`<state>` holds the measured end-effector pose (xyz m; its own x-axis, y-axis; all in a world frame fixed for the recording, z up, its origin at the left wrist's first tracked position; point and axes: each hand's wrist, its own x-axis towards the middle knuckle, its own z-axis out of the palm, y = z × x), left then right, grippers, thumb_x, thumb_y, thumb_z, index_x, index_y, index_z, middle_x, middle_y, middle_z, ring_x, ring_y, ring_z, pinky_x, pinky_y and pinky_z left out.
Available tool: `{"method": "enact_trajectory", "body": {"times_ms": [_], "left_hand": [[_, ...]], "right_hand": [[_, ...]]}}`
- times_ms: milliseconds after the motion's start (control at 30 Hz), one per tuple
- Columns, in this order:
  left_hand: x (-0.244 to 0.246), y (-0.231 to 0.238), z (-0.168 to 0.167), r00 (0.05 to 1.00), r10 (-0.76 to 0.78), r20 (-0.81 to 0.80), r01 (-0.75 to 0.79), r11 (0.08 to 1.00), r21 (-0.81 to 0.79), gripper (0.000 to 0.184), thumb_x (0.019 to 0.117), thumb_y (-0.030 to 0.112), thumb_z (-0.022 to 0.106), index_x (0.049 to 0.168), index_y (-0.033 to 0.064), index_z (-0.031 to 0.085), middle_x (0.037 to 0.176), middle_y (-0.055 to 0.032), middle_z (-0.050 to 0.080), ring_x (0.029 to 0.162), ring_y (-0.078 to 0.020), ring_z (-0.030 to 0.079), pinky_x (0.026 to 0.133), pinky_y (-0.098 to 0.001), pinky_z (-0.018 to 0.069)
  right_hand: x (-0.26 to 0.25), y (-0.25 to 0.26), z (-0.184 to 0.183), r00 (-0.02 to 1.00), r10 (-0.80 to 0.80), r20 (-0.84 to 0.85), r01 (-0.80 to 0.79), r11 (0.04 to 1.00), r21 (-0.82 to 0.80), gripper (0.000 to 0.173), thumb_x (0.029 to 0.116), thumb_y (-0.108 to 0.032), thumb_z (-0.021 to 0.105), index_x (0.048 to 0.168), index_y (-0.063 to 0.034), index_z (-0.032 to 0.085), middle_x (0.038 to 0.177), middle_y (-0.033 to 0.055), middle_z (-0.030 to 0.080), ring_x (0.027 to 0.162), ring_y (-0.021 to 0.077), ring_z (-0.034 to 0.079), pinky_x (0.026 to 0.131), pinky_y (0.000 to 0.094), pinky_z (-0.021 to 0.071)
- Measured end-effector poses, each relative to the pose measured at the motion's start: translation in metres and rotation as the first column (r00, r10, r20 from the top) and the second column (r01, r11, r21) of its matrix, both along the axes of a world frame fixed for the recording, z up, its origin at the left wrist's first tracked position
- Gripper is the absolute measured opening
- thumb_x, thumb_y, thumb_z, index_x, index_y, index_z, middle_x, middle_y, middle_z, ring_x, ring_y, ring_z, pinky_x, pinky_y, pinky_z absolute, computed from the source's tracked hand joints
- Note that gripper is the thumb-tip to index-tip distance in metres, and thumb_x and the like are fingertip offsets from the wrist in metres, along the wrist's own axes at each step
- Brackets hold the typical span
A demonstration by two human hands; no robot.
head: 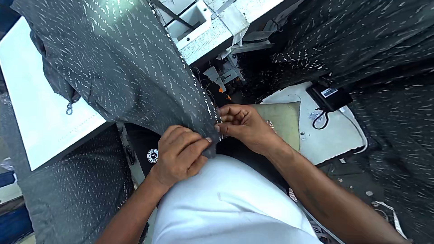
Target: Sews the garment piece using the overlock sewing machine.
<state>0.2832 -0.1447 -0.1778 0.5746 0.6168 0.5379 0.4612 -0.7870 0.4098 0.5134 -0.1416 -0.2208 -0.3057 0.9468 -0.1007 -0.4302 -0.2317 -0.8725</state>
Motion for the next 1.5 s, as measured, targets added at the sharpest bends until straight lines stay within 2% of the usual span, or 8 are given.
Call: {"method": "enact_trajectory", "body": {"times_ms": [167, 767, 900, 967, 1133, 1267, 1400, 1500], "left_hand": [[0.007, -0.001, 0.005, 0.993, -0.076, -0.092, 0.079, 0.996, 0.038, 0.015, 0.0962, 0.019, 0.070, 0.107, 0.0113, 0.076, 0.093, -0.0047, 0.069, 0.090, -0.0177, 0.065, 0.087, -0.0345, 0.0524], [0.012, -0.006, -0.007, 0.987, -0.045, -0.156, 0.052, 0.998, 0.047, 0.019, 0.0946, 0.020, 0.068, 0.108, 0.0125, 0.078, 0.093, -0.0046, 0.071, 0.086, -0.0174, 0.063, 0.081, -0.0346, 0.0510], [0.007, -0.001, -0.003, 0.993, -0.079, -0.092, 0.054, 0.968, -0.245, 0.023, 0.0980, 0.034, 0.068, 0.115, 0.0214, 0.077, 0.101, -0.0001, 0.072, 0.093, -0.0121, 0.066, 0.083, -0.0320, 0.0551], [-0.009, 0.014, 0.010, 0.999, -0.033, -0.022, 0.022, 0.930, -0.367, 0.024, 0.0974, 0.034, 0.070, 0.112, 0.0178, 0.078, 0.105, -0.0004, 0.075, 0.098, -0.0109, 0.069, 0.086, -0.0325, 0.0595], [-0.067, 0.086, 0.072, 0.877, 0.473, 0.079, -0.460, 0.877, -0.140, 0.021, 0.1010, 0.017, 0.063, 0.115, 0.0047, 0.073, 0.113, -0.0043, 0.072, 0.100, -0.0114, 0.069, 0.087, -0.0316, 0.0594], [-0.065, 0.133, 0.108, 0.870, 0.475, 0.132, -0.471, 0.880, -0.061, 0.025, 0.1023, 0.014, 0.058, 0.121, 0.0027, 0.071, 0.124, -0.0083, 0.067, 0.115, -0.0179, 0.063, 0.097, -0.0357, 0.0550], [-0.051, 0.183, 0.109, 0.888, 0.452, -0.083, -0.457, 0.888, -0.049, 0.033, 0.1058, 0.025, 0.051, 0.125, 0.0081, 0.072, 0.129, -0.0079, 0.068, 0.122, -0.0208, 0.060, 0.104, -0.0418, 0.0487], [-0.048, 0.200, 0.100, 0.831, 0.509, -0.225, -0.524, 0.852, -0.010, 0.034, 0.1069, 0.031, 0.048, 0.123, 0.0138, 0.073, 0.132, -0.0045, 0.066, 0.125, -0.0235, 0.056, 0.107, -0.0443, 0.0429]], "right_hand": [[0.007, -0.016, 0.003, 0.987, -0.074, 0.145, 0.059, 0.992, 0.109, 0.015, 0.0861, 0.000, 0.076, 0.100, -0.0016, 0.073, 0.081, 0.0042, 0.073, 0.069, 0.0078, 0.068, 0.064, 0.0208, 0.0588], [0.016, -0.031, 0.011, 0.993, -0.012, 0.121, -0.003, 0.993, 0.121, 0.019, 0.0916, -0.008, 0.071, 0.110, -0.0030, 0.073, 0.089, 0.0035, 0.075, 0.075, 0.0084, 0.070, 0.068, 0.0217, 0.0605], [0.009, -0.023, 0.005, 0.994, -0.044, 0.098, 0.038, 0.997, 0.065, 0.023, 0.0862, -0.018, 0.083, 0.105, -0.0068, 0.075, 0.085, 0.0051, 0.074, 0.072, 0.0102, 0.070, 0.068, 0.0247, 0.0603], [0.006, -0.020, -0.003, 0.993, -0.043, 0.106, 0.043, 0.999, 0.007, 0.018, 0.0861, -0.017, 0.083, 0.100, -0.0078, 0.076, 0.084, 0.0043, 0.074, 0.072, 0.0099, 0.069, 0.067, 0.0255, 0.0594], [-0.011, -0.002, -0.021, 0.973, -0.093, 0.213, 0.099, 0.995, -0.016, 0.006, 0.0876, -0.015, 0.074, 0.087, -0.0112, 0.078, 0.084, -0.0003, 0.072, 0.075, 0.0078, 0.067, 0.068, 0.0244, 0.0576], [-0.022, 0.006, -0.035, 0.941, -0.160, 0.300, 0.125, 0.983, 0.132, 0.007, 0.0862, -0.020, 0.076, 0.083, -0.0142, 0.078, 0.097, -0.0004, 0.073, 0.086, 0.0080, 0.068, 0.071, 0.0232, 0.0586], [-0.030, 0.002, -0.046, 0.972, -0.147, 0.184, 0.117, 0.979, 0.165, 0.006, 0.0867, -0.015, 0.078, 0.087, -0.0095, 0.077, 0.116, 0.0088, 0.073, 0.104, 0.0175, 0.071, 0.083, 0.0301, 0.0620], [-0.030, -0.004, -0.042, 0.983, -0.134, 0.128, 0.116, 0.983, 0.139, 0.004, 0.0876, -0.012, 0.076, 0.091, -0.0130, 0.075, 0.099, 0.0005, 0.076, 0.086, 0.0085, 0.071, 0.073, 0.0246, 0.0608]]}}
